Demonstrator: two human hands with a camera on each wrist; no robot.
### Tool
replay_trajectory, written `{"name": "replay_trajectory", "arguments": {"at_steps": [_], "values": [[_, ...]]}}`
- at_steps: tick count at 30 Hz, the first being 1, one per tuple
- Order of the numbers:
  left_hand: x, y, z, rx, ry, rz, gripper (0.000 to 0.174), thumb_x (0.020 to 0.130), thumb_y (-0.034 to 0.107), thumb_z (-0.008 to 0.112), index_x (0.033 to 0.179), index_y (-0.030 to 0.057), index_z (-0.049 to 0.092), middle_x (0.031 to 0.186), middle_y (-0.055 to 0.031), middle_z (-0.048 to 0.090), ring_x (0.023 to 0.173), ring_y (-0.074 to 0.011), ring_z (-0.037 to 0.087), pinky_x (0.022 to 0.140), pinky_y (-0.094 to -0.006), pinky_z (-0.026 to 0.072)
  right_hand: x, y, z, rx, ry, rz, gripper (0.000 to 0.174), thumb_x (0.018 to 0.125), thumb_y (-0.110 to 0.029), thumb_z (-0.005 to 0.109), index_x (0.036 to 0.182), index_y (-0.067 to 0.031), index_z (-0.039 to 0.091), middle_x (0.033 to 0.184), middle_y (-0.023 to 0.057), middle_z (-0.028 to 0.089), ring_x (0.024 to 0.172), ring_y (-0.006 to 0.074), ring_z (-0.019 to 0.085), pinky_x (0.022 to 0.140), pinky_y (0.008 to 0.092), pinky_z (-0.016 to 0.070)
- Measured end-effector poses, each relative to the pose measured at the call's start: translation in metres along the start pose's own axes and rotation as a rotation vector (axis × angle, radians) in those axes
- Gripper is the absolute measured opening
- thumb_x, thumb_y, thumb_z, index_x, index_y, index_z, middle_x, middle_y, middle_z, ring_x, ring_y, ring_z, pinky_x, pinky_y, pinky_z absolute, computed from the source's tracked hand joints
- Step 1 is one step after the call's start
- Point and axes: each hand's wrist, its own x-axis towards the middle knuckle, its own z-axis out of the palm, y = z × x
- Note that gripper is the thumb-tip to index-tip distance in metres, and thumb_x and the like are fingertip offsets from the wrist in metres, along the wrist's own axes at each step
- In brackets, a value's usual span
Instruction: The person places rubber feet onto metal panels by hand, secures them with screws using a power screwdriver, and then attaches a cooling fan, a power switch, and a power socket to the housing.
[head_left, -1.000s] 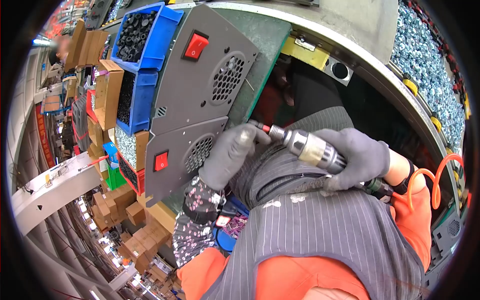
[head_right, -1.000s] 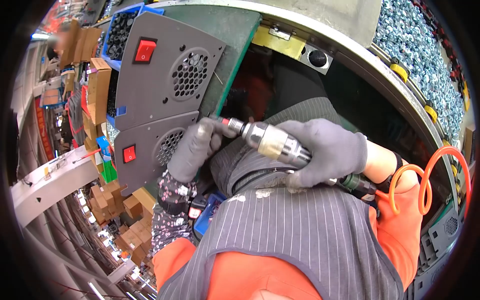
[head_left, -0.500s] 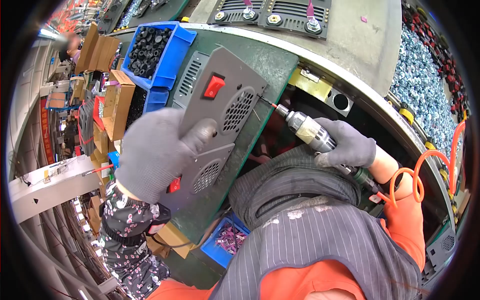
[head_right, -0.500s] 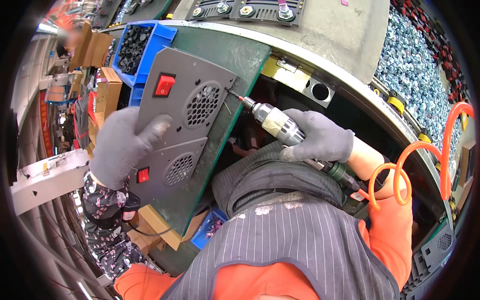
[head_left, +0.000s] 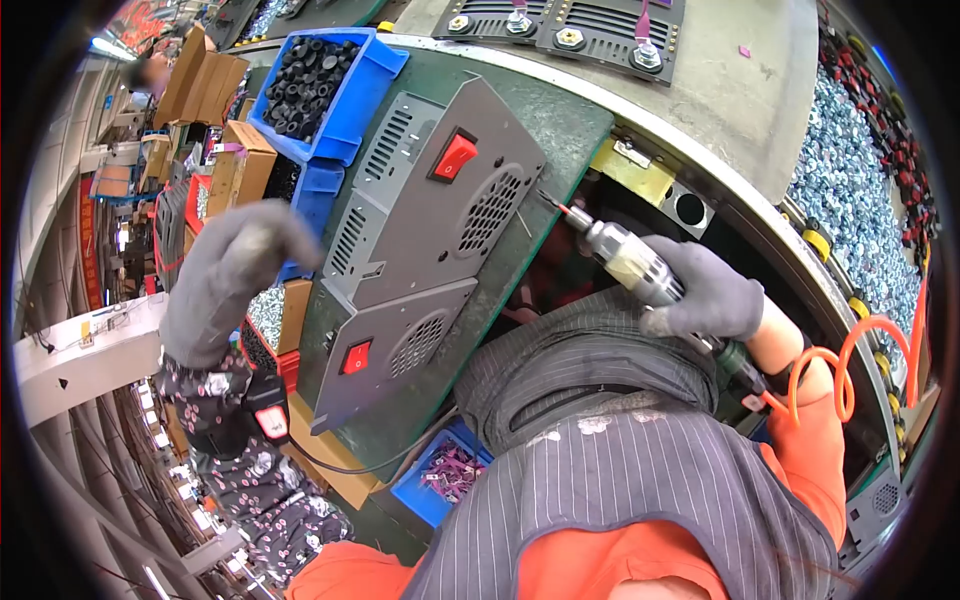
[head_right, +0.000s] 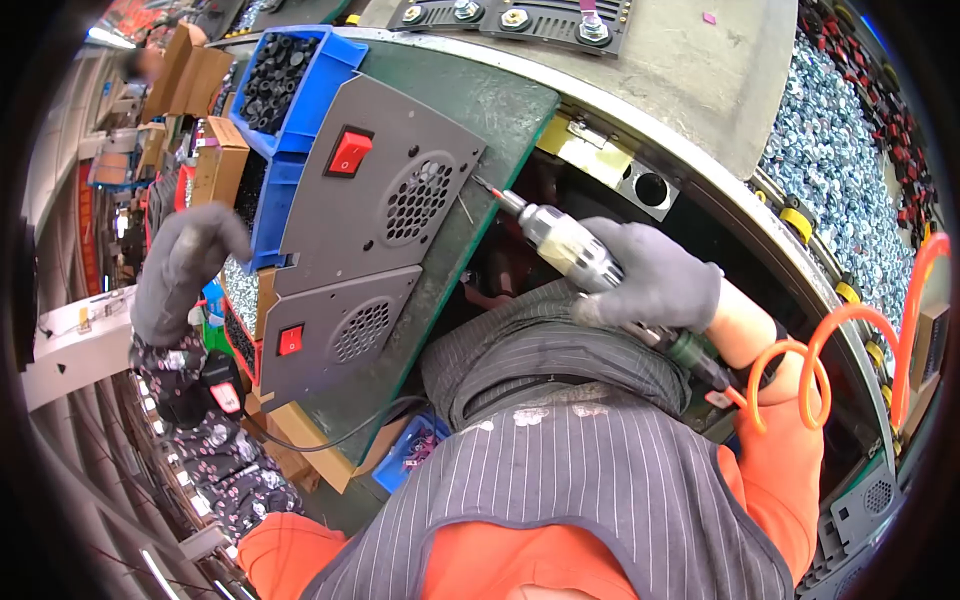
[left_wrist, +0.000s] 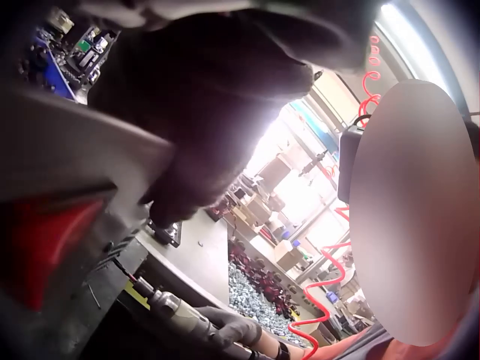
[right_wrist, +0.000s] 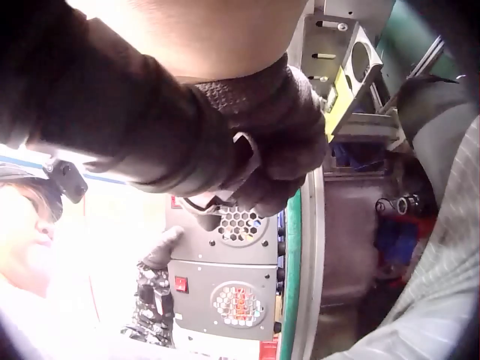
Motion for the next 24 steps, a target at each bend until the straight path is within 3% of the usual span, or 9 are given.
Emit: {"name": "replay_trajectory", "arguments": {"at_steps": [5,8,11,14,15,18,20,23,24], "values": [[-0.041,-0.135,0.055,0.074,0.08,-0.344,0.044,0.09,0.044,0.05,0.103,0.0041,0.063,0.084,-0.0055,0.065,0.077,-0.0167,0.059,0.074,-0.0305,0.0466,-0.008,0.019,0.027,0.14,-0.02,-0.035,0.057,0.067,-0.021,0.074,0.115,0.0008,0.051,0.081,0.0082,0.06,0.073,0.0172,0.058,0.068,0.0314,0.0475],[-0.019,-0.053,0.195,-0.165,0.814,-0.419,0.023,0.087,0.013,0.056,0.108,0.0038,0.059,0.087,-0.0043,0.064,0.072,-0.0109,0.057,0.059,-0.0234,0.0459,-0.005,0.014,0.042,0.187,-0.051,0.055,0.059,0.068,-0.022,0.074,0.117,0.0006,0.049,0.085,0.0093,0.058,0.077,0.0173,0.057,0.072,0.0314,0.0464],[-0.056,-0.157,0.198,-0.139,0.375,-0.268,0.03,0.081,0.017,0.066,0.11,0.0108,0.063,0.089,-0.0021,0.067,0.082,-0.014,0.062,0.072,-0.0294,0.0491,-0.004,0.01,0.051,0.175,-0.029,0.133,0.063,0.067,-0.023,0.075,0.119,-0.0001,0.049,0.086,0.0099,0.059,0.078,0.0183,0.057,0.072,0.0324,0.0467],[-0.054,-0.161,0.202,0.133,0.376,-0.204,0.028,0.078,0.015,0.067,0.106,0.0123,0.065,0.089,0.0003,0.068,0.082,-0.0132,0.062,0.07,-0.0295,0.0495,-0.003,0.008,0.056,0.04,0.045,0.063,0.066,0.066,-0.023,0.076,0.121,-0.0001,0.048,0.089,0.0097,0.06,0.079,0.0191,0.058,0.074,0.0324,0.047],[-0.046,-0.155,0.193,-0.038,0.171,-0.434,0.022,0.078,0.014,0.066,0.1,0.0135,0.067,0.09,-0.0017,0.067,0.081,-0.0162,0.062,0.069,-0.0315,0.0498,-0.002,0.007,0.058,0.033,0.035,0.061,0.066,0.066,-0.023,0.076,0.121,-0.0001,0.048,0.089,0.0097,0.06,0.079,0.0191,0.058,0.074,0.0324,0.047],[-0.02,-0.176,0.212,-0.031,0.464,0.019,0.021,0.089,0.023,0.054,0.089,0.0047,0.065,0.058,0.0025,0.055,0.045,-0.0031,0.036,0.04,-0.0211,0.026,0.0,0.006,0.059,0.072,0.037,0.073,0.064,0.067,-0.023,0.075,0.121,0.0005,0.048,0.096,0.0111,0.06,0.087,0.0189,0.057,0.08,0.0308,0.0456],[0.003,-0.182,0.215,0.155,0.536,0.079,0.023,0.089,0.022,0.054,0.077,0.006,0.065,0.053,0.0042,0.049,0.044,-0.0037,0.035,0.04,-0.0217,0.0247,-0.001,0.005,0.061,0.087,0.034,0.097,0.064,0.067,-0.022,0.075,0.121,0.001,0.049,0.098,0.0116,0.059,0.089,0.0184,0.056,0.081,0.0307,0.0452],[0.008,-0.155,0.198,-0.248,0.437,0.179,0.019,0.089,0.022,0.055,0.082,0.0064,0.063,0.053,0.0048,0.043,0.043,-0.0046,0.033,0.04,-0.0211,0.0239,-0.005,0.003,0.062,0.137,0.042,0.078,0.066,0.066,-0.023,0.076,0.121,0.0012,0.049,0.096,0.0107,0.059,0.087,0.0177,0.056,0.08,0.0307,0.0452],[0.002,-0.153,0.194,-0.789,0.355,-0.022,0.016,0.089,0.021,0.054,0.087,0.006,0.061,0.058,0.0035,0.044,0.047,-0.0053,0.035,0.041,-0.0207,0.0255,-0.009,-0.003,0.058,0.118,-0.012,0.117,0.067,0.065,-0.022,0.077,0.121,0.0013,0.049,0.095,0.0101,0.059,0.086,0.0172,0.056,0.08,0.0306,0.0454]]}}
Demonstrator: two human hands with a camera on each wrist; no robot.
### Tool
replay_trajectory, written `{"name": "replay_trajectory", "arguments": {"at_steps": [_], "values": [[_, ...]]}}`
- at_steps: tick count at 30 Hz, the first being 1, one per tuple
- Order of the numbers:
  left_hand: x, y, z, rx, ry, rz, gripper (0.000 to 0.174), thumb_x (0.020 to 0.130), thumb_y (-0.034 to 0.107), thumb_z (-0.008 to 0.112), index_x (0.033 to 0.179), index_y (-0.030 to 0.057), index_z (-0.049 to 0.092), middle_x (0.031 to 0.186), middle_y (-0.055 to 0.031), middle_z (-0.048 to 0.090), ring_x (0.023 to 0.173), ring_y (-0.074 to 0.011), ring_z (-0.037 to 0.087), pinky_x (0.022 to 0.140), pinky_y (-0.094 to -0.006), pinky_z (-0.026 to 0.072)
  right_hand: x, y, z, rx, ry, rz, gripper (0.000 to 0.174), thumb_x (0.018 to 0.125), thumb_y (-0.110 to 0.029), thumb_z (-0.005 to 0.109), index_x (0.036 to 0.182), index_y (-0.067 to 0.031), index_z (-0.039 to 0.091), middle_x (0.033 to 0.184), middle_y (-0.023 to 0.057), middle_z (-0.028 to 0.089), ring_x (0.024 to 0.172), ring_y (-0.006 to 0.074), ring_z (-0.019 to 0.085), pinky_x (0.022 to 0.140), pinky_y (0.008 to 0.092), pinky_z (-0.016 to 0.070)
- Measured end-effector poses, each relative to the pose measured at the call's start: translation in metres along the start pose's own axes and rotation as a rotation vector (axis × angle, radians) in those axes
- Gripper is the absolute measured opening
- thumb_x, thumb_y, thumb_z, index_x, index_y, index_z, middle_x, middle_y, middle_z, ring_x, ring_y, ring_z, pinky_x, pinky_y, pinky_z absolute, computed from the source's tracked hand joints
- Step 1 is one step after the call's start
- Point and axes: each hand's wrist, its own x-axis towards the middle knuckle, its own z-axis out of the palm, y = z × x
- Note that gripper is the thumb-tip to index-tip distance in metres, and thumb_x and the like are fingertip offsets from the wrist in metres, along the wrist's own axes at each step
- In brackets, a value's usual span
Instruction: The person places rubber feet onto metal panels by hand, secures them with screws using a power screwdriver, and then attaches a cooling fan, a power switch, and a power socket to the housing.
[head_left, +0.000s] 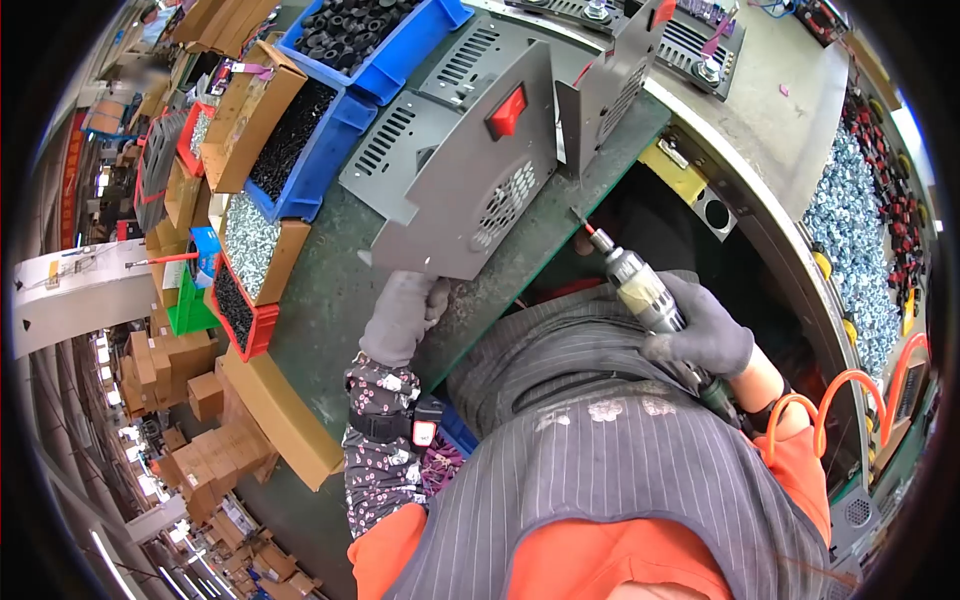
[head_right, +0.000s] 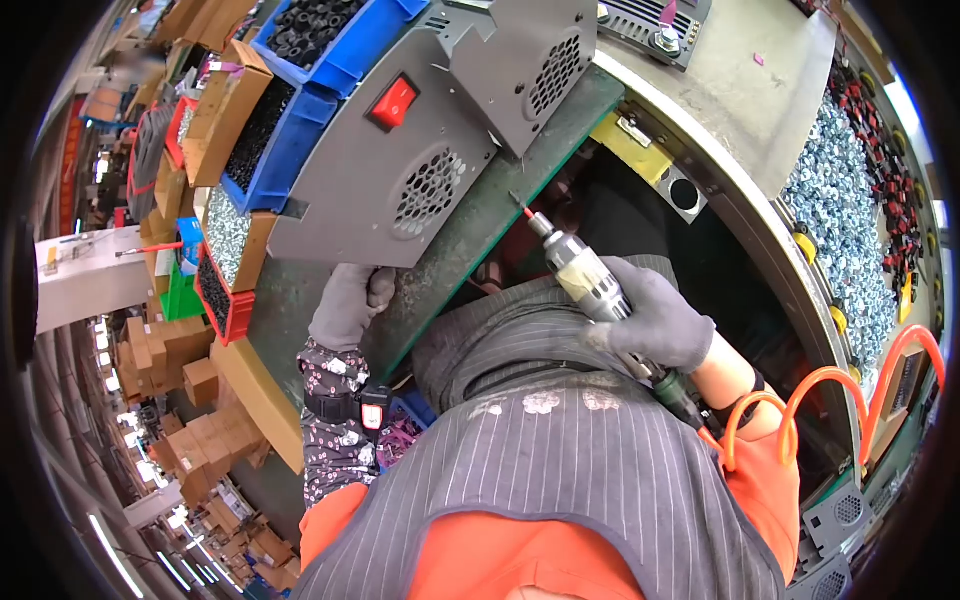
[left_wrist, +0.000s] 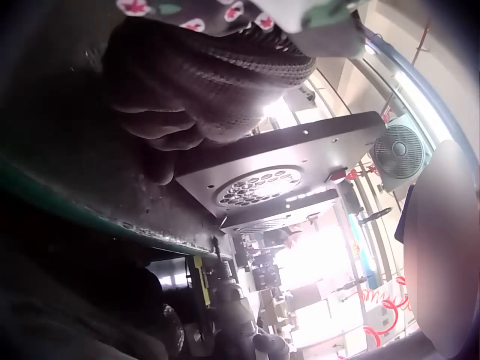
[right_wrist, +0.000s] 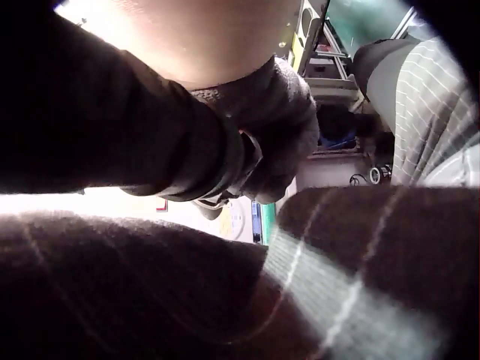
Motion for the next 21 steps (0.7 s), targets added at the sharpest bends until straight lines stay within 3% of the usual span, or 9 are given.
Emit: {"name": "replay_trajectory", "arguments": {"at_steps": [1,5,7,12,14,16,18,20,21], "values": [[-0.003,0.002,-0.002,-0.488,0.008,-0.307,0.015,0.089,0.019,0.054,0.091,0.0056,0.059,0.062,0.0022,0.045,0.05,-0.0059,0.036,0.042,-0.0203,0.0272,-0.004,-0.007,-0.002,-0.021,-0.052,0.042,0.067,0.064,-0.022,0.077,0.121,0.0013,0.049,0.094,0.0096,0.059,0.085,0.0167,0.056,0.079,0.0306,0.0456],[-0.02,-0.009,-0.005,-0.79,0.206,-0.212,0.014,0.092,0.014,0.047,0.099,0.0032,0.054,0.073,-0.0011,0.048,0.06,-0.0077,0.04,0.045,-0.0187,0.0312,-0.012,-0.035,0.002,0.04,-0.195,0.071,0.066,0.063,-0.02,0.078,0.119,0.0006,0.05,0.092,0.0075,0.06,0.083,0.015,0.056,0.076,0.0297,0.0463],[-0.025,-0.022,-0.01,-1.056,0.064,-0.209,0.014,0.094,0.01,0.044,0.101,0.0019,0.053,0.085,-0.0045,0.052,0.067,-0.0094,0.042,0.048,-0.018,0.0351,-0.006,-0.044,0.011,0.053,-0.271,0.089,0.067,0.063,-0.02,0.078,0.119,0.0005,0.05,0.092,0.0075,0.06,0.083,0.0148,0.056,0.075,0.0296,0.0465],[-0.04,-0.031,0.0,-1.237,-0.01,-0.126,0.019,0.093,0.01,0.05,0.109,0.0011,0.054,0.096,-0.0071,0.057,0.067,-0.0082,0.042,0.05,-0.0162,0.0368,0.02,-0.073,0.045,-0.102,-0.406,-0.011,0.066,0.067,-0.019,0.078,0.121,0.0003,0.047,0.087,0.0075,0.06,0.074,0.014,0.059,0.067,0.0279,0.0488],[-0.046,-0.028,0.002,-1.18,-0.023,-0.078,0.028,0.094,0.009,0.048,0.12,-0.0005,0.051,0.096,-0.0067,0.056,0.066,-0.0063,0.044,0.051,-0.0148,0.0367,0.027,-0.08,0.051,-0.007,-0.502,0.175,0.066,0.069,-0.017,0.077,0.124,0.0002,0.044,0.081,0.0072,0.06,0.061,0.0111,0.059,0.056,0.0261,0.049],[-0.051,-0.031,0.004,-1.162,0.02,-0.041,0.028,0.094,0.009,0.049,0.12,-0.001,0.051,0.094,-0.0065,0.057,0.065,-0.0058,0.043,0.05,-0.0147,0.0362,0.035,-0.07,0.059,-0.071,-0.508,-0.064,0.069,0.069,-0.015,0.077,0.127,0.0002,0.042,0.078,0.0069,0.06,0.053,0.0089,0.058,0.048,0.0252,0.0475],[-0.057,-0.034,0.002,-1.142,0.062,-0.006,0.028,0.094,0.009,0.049,0.12,-0.0015,0.051,0.092,-0.0063,0.057,0.065,-0.0053,0.043,0.049,-0.0147,0.0356,0.04,-0.072,0.065,-0.079,-0.525,-0.038,0.071,0.069,-0.015,0.077,0.128,0.0005,0.041,0.079,0.0067,0.06,0.055,0.0093,0.058,0.051,0.0254,0.0485],[-0.062,-0.034,0.0,-1.123,-0.003,0.035,0.032,0.094,0.016,0.051,0.12,-0.0016,0.051,0.085,-0.0023,0.057,0.059,-0.0049,0.038,0.047,-0.0142,0.0332,0.045,-0.065,0.07,-0.176,-0.453,-0.37,0.072,0.069,-0.014,0.076,0.129,0.0006,0.04,0.078,0.006,0.059,0.055,0.0095,0.058,0.05,0.0248,0.0487],[-0.064,-0.032,0.0,-1.127,-0.006,0.038,0.032,0.094,0.016,0.051,0.12,-0.0016,0.051,0.085,-0.0023,0.057,0.059,-0.0049,0.038,0.047,-0.0142,0.0332,0.045,-0.068,0.072,-0.182,-0.452,-0.368,0.072,0.069,-0.014,0.076,0.129,0.0006,0.04,0.078,0.006,0.059,0.055,0.0095,0.058,0.05,0.0248,0.0487]]}}
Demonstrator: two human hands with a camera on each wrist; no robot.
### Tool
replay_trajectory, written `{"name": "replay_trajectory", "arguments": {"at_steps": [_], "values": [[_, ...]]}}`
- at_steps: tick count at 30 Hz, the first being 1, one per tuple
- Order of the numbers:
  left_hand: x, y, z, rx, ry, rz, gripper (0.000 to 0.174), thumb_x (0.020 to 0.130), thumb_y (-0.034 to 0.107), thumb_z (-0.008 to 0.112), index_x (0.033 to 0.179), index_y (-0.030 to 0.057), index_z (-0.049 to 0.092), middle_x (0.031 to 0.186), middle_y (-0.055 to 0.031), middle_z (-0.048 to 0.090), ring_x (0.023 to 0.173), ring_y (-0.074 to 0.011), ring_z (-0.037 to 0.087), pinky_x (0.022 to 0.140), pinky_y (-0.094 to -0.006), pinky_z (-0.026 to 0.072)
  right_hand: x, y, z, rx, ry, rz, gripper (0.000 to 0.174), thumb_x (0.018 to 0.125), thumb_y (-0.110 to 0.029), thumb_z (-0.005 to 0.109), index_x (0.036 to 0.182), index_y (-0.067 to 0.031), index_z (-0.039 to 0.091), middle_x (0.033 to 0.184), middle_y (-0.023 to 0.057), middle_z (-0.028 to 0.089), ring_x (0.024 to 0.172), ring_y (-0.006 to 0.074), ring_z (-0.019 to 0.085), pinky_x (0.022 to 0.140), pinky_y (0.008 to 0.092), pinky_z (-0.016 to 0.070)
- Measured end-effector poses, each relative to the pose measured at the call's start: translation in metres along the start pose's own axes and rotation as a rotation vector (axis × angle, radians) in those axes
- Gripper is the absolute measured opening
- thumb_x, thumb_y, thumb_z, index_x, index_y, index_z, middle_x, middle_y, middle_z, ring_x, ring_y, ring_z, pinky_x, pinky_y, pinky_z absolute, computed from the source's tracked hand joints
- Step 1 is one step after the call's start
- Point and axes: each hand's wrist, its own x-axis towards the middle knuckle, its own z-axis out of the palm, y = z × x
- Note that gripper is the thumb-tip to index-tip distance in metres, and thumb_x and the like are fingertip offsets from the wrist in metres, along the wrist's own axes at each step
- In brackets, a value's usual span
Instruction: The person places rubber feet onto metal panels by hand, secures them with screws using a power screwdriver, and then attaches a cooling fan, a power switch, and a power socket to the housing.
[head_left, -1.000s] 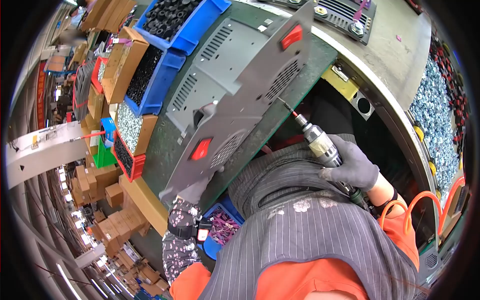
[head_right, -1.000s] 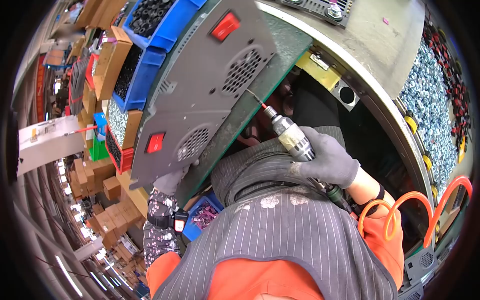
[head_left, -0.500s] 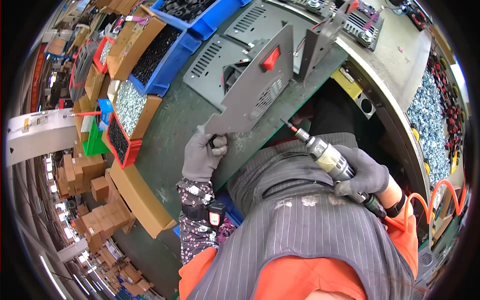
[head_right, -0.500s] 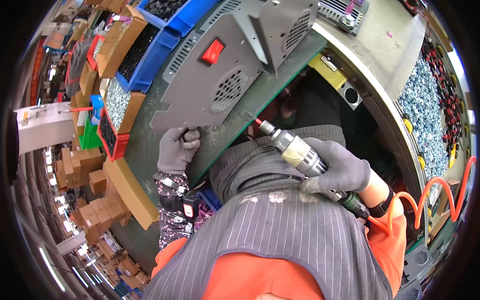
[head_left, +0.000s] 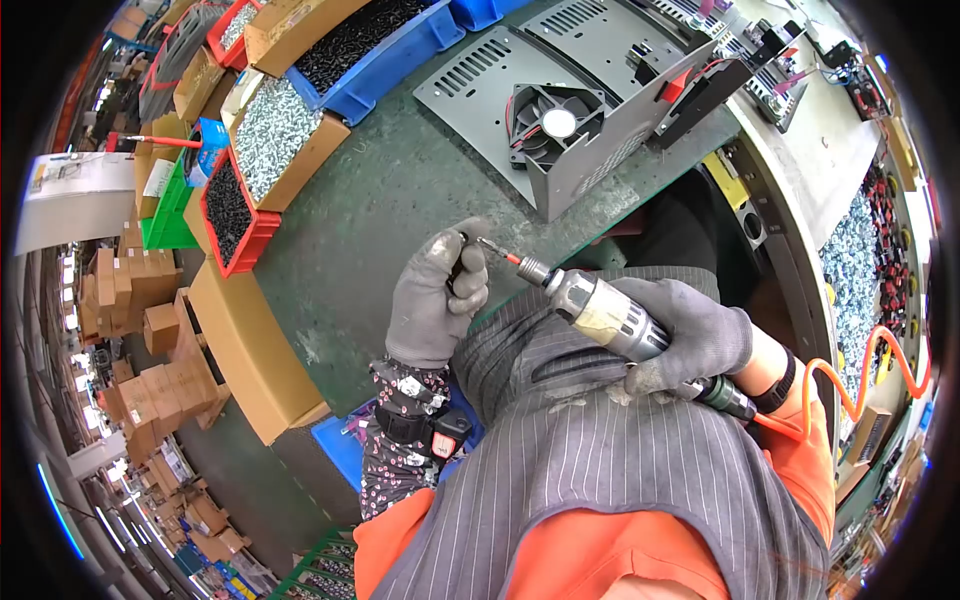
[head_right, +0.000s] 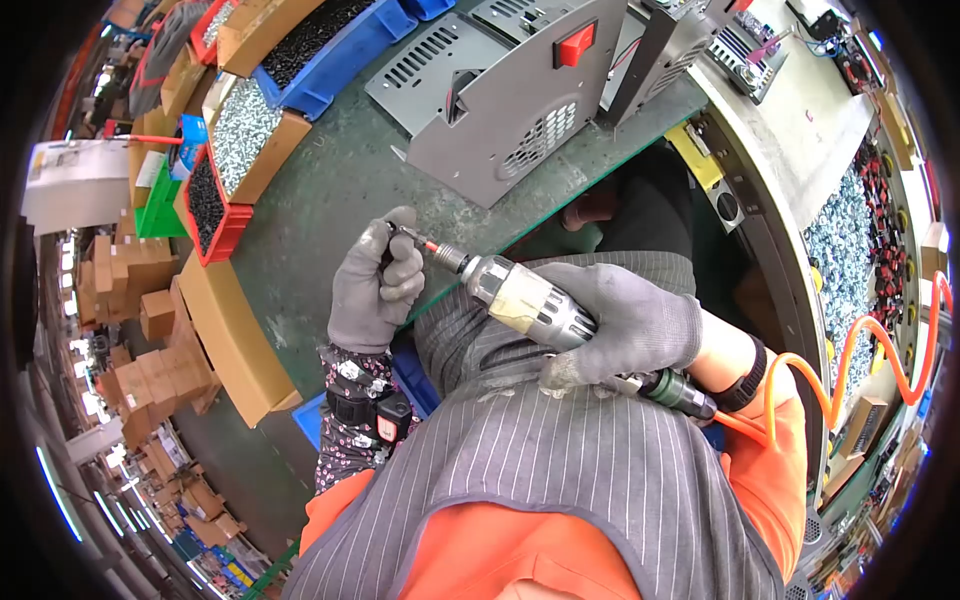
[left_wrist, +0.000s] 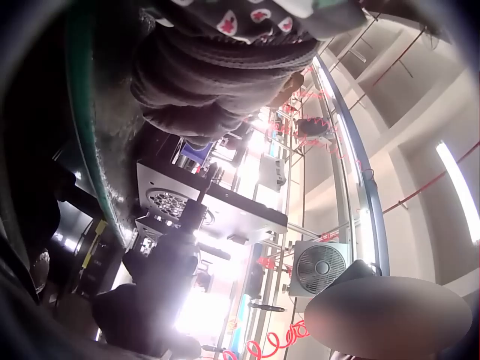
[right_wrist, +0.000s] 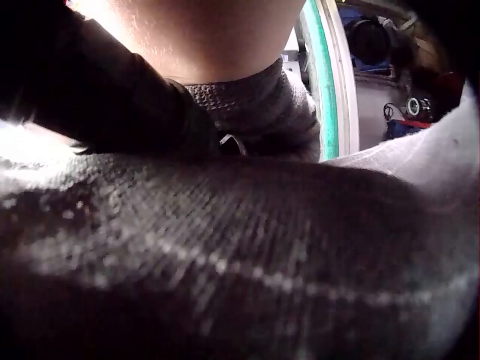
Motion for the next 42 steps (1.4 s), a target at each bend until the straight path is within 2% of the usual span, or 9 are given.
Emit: {"name": "replay_trajectory", "arguments": {"at_steps": [13,15,19,23,25,31,32,39,42], "values": [[-0.015,0.01,0.03,0.558,0.162,0.069,0.032,0.094,0.027,0.053,0.104,-0.0031,0.06,0.069,0.0044,0.051,0.051,-0.0008,0.035,0.042,-0.0161,0.028,0.002,-0.039,-0.004,0.417,-0.118,0.509,0.069,0.069,-0.011,0.075,0.128,0.0,0.04,0.076,0.0037,0.057,0.054,0.0077,0.055,0.047,0.0232,0.0461],[-0.013,0.016,0.035,0.597,0.13,0.079,0.033,0.094,0.028,0.053,0.104,-0.0023,0.061,0.068,0.0048,0.051,0.052,-0.0006,0.035,0.043,-0.0161,0.0283,0.007,-0.024,-0.002,0.159,-0.093,0.151,0.071,0.069,-0.016,0.076,0.128,0.0004,0.041,0.086,0.0055,0.06,0.07,0.0115,0.059,0.062,0.0267,0.0498],[0.004,0.04,0.028,0.444,-0.039,0.156,0.043,0.085,0.037,0.062,0.11,0.002,0.061,0.07,0.0045,0.048,0.058,-0.0023,0.041,0.05,-0.0178,0.0333,0.001,-0.038,-0.023,0.128,-0.129,0.083,0.089,0.059,-0.034,0.081,0.127,0.0072,0.041,0.107,0.0156,0.058,0.094,0.022,0.06,0.084,0.0339,0.0469],[0.051,0.065,0.034,1.669,0.202,0.495,0.045,0.076,0.028,0.068,0.118,0.0142,0.058,0.076,-0.0028,0.058,0.065,-0.0167,0.056,0.061,-0.0315,0.0474,-0.021,-0.073,-0.033,0.405,0.119,0.124,0.062,0.062,-0.035,0.082,0.104,0.0024,0.055,0.084,0.0116,0.06,0.072,0.0182,0.06,0.067,0.0279,0.0483],[0.085,0.076,0.034,2.147,-0.213,0.993,0.035,0.076,0.016,0.066,0.111,0.0144,0.061,0.075,-0.0035,0.057,0.074,-0.0191,0.06,0.063,-0.0336,0.0484,-0.029,-0.075,-0.03,0.416,0.191,0.135,0.065,0.059,-0.036,0.083,0.103,0.0027,0.055,0.08,0.0108,0.06,0.069,0.0173,0.059,0.064,0.0272,0.047],[0.143,0.07,0.072,2.674,-0.588,0.598,0.032,0.075,0.021,0.063,0.106,0.0176,0.062,0.083,-0.0044,0.059,0.078,-0.0234,0.061,0.064,-0.0359,0.0497,-0.076,-0.068,-0.022,0.546,0.718,0.238,0.08,0.041,-0.039,0.088,0.1,0.0041,0.054,0.061,0.006,0.056,0.048,0.0124,0.052,0.043,0.0228,0.0394],[0.142,0.069,0.076,2.692,-0.645,0.597,0.029,0.074,0.02,0.063,0.103,0.018,0.062,0.083,-0.0041,0.059,0.077,-0.0233,0.061,0.064,-0.0357,0.0495,-0.088,-0.059,-0.022,0.608,0.785,0.362,0.104,0.024,-0.036,0.09,0.109,0.0078,0.048,0.063,0.0066,0.058,0.049,0.0124,0.053,0.044,0.022,0.0396],[0.122,0.087,0.077,2.185,-0.604,0.853,0.017,0.078,0.013,0.061,0.094,0.0112,0.064,0.078,-0.0034,0.06,0.072,-0.0205,0.061,0.062,-0.0327,0.0473,-0.102,-0.022,-0.045,0.24,0.431,0.518,0.085,0.052,-0.04,0.085,0.116,0.0023,0.05,0.084,0.0022,0.059,0.072,0.0097,0.054,0.066,0.0258,0.0456],[0.11,0.095,0.104,1.349,-0.149,0.17,0.023,0.088,0.019,0.057,0.095,-0.0019,0.063,0.081,-0.0004,0.061,0.073,-0.0081,0.054,0.066,-0.0236,0.0447,-0.088,-0.02,-0.054,0.186,0.38,0.495,0.081,0.055,-0.038,0.084,0.116,0.0019,0.05,0.084,0.002,0.058,0.071,0.0087,0.054,0.065,0.0248,0.0456]]}}
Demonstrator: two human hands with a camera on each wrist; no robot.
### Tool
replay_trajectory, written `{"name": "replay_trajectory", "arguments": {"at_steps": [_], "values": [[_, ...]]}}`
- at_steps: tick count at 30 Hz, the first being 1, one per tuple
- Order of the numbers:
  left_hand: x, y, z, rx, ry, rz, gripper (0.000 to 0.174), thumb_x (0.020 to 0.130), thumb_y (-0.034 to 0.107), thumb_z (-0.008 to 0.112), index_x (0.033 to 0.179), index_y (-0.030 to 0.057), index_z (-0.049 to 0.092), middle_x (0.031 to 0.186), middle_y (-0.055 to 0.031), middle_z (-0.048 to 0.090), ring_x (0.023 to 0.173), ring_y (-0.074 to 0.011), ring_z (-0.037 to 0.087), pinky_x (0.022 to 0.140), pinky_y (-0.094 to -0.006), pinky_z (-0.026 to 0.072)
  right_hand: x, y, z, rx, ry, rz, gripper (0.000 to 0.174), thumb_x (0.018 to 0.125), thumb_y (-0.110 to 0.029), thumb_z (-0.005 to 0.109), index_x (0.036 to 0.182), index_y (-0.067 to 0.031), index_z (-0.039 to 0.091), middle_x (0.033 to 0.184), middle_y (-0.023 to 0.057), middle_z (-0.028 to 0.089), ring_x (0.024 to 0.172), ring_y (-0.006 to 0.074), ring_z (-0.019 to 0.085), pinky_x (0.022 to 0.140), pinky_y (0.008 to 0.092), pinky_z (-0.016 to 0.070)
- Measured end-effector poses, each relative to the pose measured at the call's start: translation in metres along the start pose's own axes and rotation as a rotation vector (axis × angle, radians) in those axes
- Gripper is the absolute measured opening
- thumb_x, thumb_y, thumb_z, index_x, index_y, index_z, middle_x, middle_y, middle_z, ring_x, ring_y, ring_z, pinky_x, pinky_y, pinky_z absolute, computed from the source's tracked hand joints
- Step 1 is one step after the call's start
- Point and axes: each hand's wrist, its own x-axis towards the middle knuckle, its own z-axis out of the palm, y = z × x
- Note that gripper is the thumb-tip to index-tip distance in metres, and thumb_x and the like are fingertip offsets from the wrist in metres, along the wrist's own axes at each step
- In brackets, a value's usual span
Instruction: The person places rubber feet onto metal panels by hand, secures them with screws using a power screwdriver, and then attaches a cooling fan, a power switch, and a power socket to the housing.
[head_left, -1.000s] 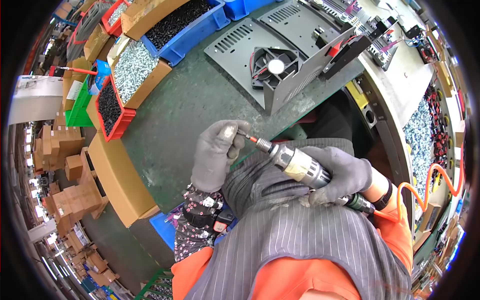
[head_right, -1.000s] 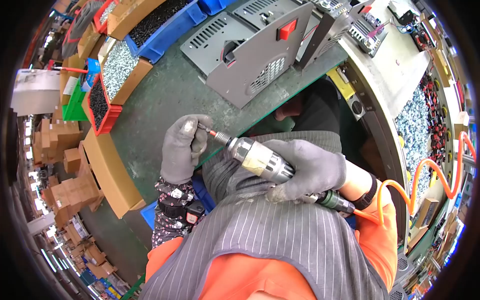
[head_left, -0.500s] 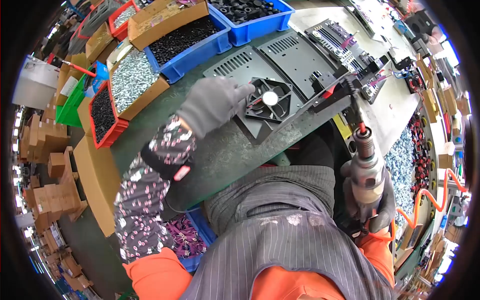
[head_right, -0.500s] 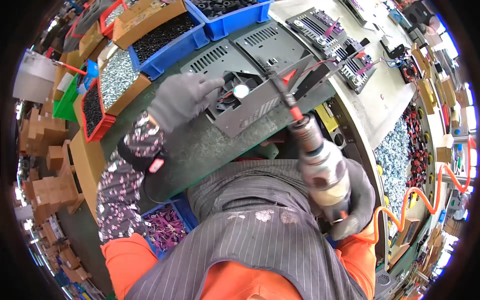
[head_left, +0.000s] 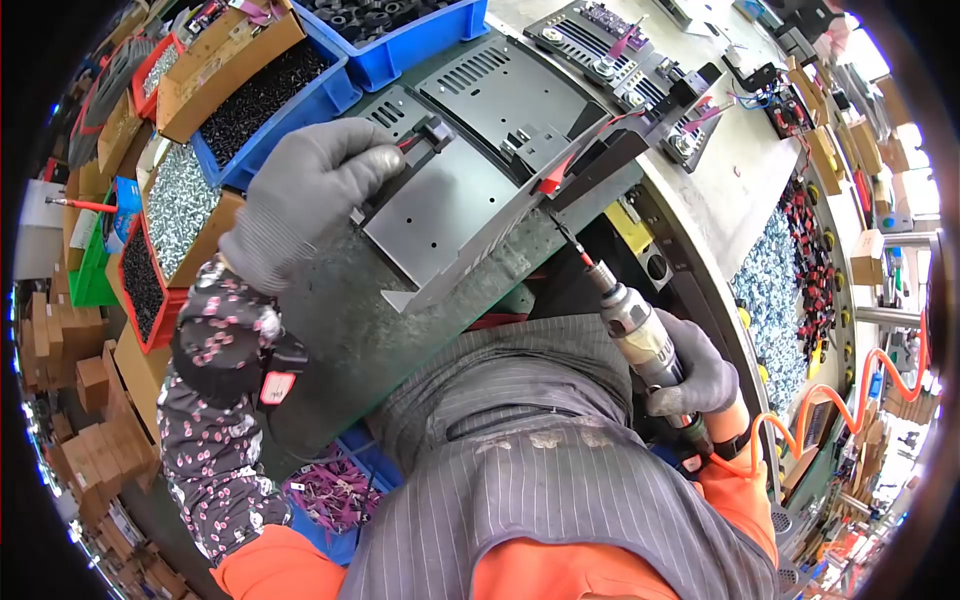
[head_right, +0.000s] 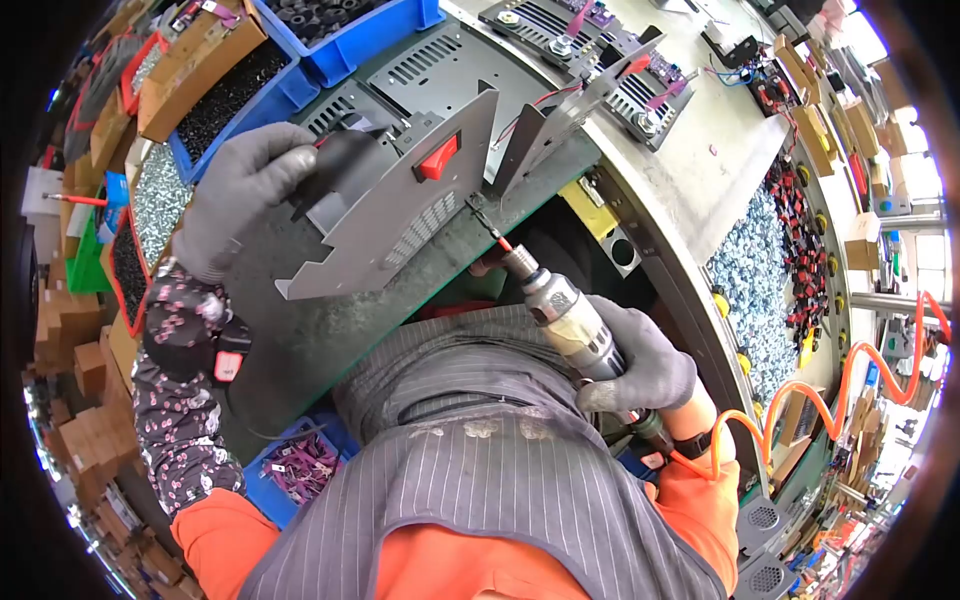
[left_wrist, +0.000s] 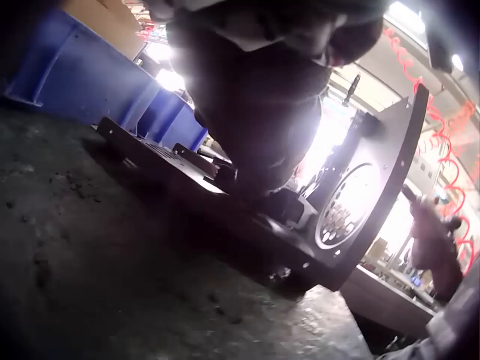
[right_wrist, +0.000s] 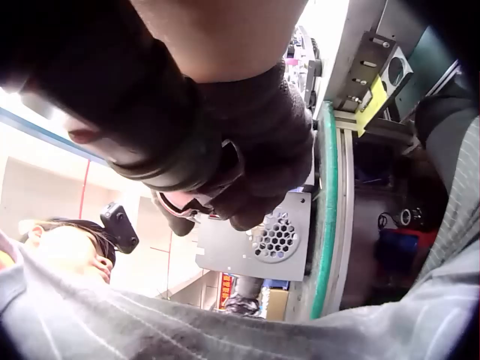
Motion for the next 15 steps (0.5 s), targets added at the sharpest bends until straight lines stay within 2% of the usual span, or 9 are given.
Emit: {"name": "replay_trajectory", "arguments": {"at_steps": [1,3,4,5,7,8,10,12,15], "values": [[-0.002,0.005,0.002,-0.006,0.008,-0.005,0.023,0.088,0.019,0.057,0.095,-0.0019,0.063,0.081,-0.0004,0.061,0.073,-0.0081,0.054,0.066,-0.0236,0.0447,0.004,-0.002,-0.002,0.005,-0.011,-0.008,0.08,0.056,-0.038,0.084,0.116,0.0019,0.05,0.083,0.002,0.058,0.071,0.0084,0.054,0.065,0.0243,0.0455],[-0.004,0.01,0.004,-0.203,-0.175,-0.177,0.024,0.086,0.02,0.058,0.093,-0.002,0.063,0.079,-0.0009,0.06,0.073,-0.0083,0.055,0.066,-0.0245,0.0452,0.011,-0.007,-0.007,0.008,-0.03,0.0,0.079,0.056,-0.037,0.084,0.116,0.002,0.05,0.083,0.002,0.058,0.072,0.0078,0.054,0.065,0.0236,0.0456],[-0.003,-0.007,0.01,0.102,-0.195,-0.096,0.029,0.087,0.025,0.055,0.093,-0.0018,0.064,0.079,-0.0061,0.062,0.073,-0.0139,0.058,0.067,-0.0277,0.0462,0.013,-0.007,-0.009,-0.01,-0.038,0.004,0.079,0.056,-0.037,0.084,0.116,0.0019,0.05,0.084,0.0019,0.058,0.072,0.008,0.054,0.065,0.0241,0.0458],[-0.002,-0.02,0.018,0.26,-0.274,0.071,0.038,0.089,0.035,0.055,0.099,0.0,0.065,0.075,-0.0076,0.064,0.067,-0.0166,0.061,0.062,-0.028,0.0479,0.015,-0.008,-0.011,-0.029,-0.043,0.007,0.079,0.056,-0.036,0.084,0.116,0.0018,0.05,0.084,0.0018,0.059,0.072,0.0083,0.054,0.066,0.0246,0.046],[-0.005,-0.014,0.037,0.182,-0.33,-0.12,0.038,0.09,0.035,0.053,0.1,0.0003,0.065,0.074,-0.008,0.063,0.069,-0.0162,0.061,0.064,-0.0278,0.0479,0.018,-0.012,-0.013,-0.035,-0.041,-0.016,0.079,0.056,-0.036,0.084,0.116,0.0019,0.05,0.085,0.0019,0.059,0.073,0.0088,0.054,0.067,0.0254,0.0461],[-0.003,-0.012,0.039,0.174,-0.33,-0.119,0.038,0.09,0.035,0.053,0.1,0.0003,0.065,0.074,-0.008,0.063,0.069,-0.0162,0.061,0.064,-0.0278,0.0479,0.019,-0.014,-0.014,-0.037,-0.038,-0.037,0.078,0.056,-0.035,0.084,0.116,0.002,0.051,0.085,0.0021,0.059,0.074,0.0093,0.054,0.068,0.0261,0.0462],[-0.001,-0.007,0.04,0.074,-0.334,-0.161,0.035,0.088,0.029,0.052,0.099,-0.0023,0.063,0.085,-0.0145,0.064,0.075,-0.023,0.061,0.07,-0.031,0.0469,0.021,-0.017,-0.017,-0.073,-0.05,-0.022,0.078,0.055,-0.034,0.084,0.116,0.002,0.051,0.086,0.0024,0.059,0.075,0.0098,0.054,0.069,0.0268,0.0462],[0.001,-0.005,0.042,-0.048,-0.313,-0.195,0.035,0.089,0.029,0.052,0.099,-0.0022,0.064,0.084,-0.0119,0.064,0.075,-0.0191,0.06,0.07,-0.0297,0.0468,0.022,-0.024,-0.019,-0.117,-0.083,0.051,0.077,0.054,-0.034,0.084,0.114,0.0015,0.052,0.086,0.0031,0.06,0.075,0.0106,0.054,0.07,0.0276,0.046],[0.005,-0.008,0.045,-0.241,-0.289,-0.238,0.035,0.09,0.03,0.051,0.098,-0.0021,0.065,0.082,-0.0072,0.063,0.074,-0.0124,0.057,0.069,-0.0275,0.0466,0.023,-0.03,-0.021,-0.18,-0.084,0.015,0.077,0.054,-0.033,0.085,0.114,0.0012,0.051,0.083,0.0033,0.06,0.073,0.0099,0.054,0.067,0.027,0.0459]]}}
